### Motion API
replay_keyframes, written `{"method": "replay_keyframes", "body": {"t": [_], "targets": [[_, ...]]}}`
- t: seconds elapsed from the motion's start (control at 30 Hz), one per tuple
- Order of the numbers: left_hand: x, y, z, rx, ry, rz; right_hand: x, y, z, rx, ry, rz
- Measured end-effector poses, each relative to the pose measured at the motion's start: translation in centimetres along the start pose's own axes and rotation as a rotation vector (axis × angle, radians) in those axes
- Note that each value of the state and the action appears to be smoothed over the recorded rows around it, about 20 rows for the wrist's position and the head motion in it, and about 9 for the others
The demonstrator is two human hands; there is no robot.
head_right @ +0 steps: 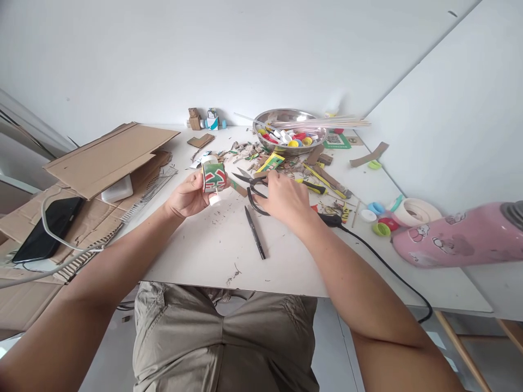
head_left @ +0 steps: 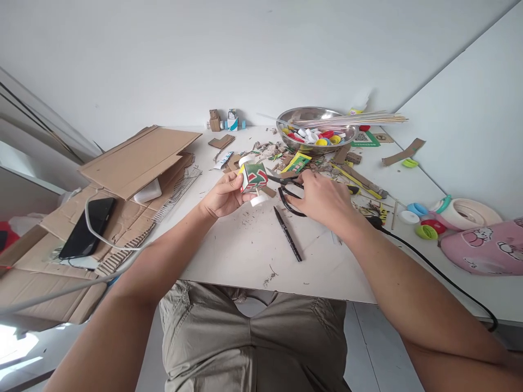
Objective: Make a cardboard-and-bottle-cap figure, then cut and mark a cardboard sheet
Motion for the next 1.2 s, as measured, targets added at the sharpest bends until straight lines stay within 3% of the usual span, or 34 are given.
{"method": "replay_keyframes", "body": {"t": [0.17,0.4,0.6,0.9,1.1,1.2], "targets": [[-0.9,0.7,0.0,-0.06,-0.068,-0.01,0.6,1.1,-0.6,0.026,0.091,-0.029],[0.9,0.9,-0.1,-0.118,-0.073,-0.067,0.3,1.5,-0.8,0.063,0.149,-0.041],[0.8,0.9,0.1,-0.124,-0.169,-0.099,1.2,1.5,-0.7,0.035,0.153,-0.042],[-0.9,0.4,0.4,-0.07,-0.267,0.078,-0.1,2.1,-0.6,-0.154,-0.142,0.106],[-1.5,-1.3,0.5,0.046,-0.204,0.38,0.6,2.4,-1.0,-0.228,-0.123,0.22],[-0.6,-1.9,0.2,0.093,-0.151,0.585,0.6,2.6,-1.0,-0.299,-0.22,0.392]]}}
Point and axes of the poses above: each hand's wrist, its own z-axis towards the middle knuckle, its own x-axis out of the palm, y = z × x, the point moved 8 cm from there along z, towards the middle knuckle, and after that the axes turned 9 degrees about -z, right-handed, at the moved point
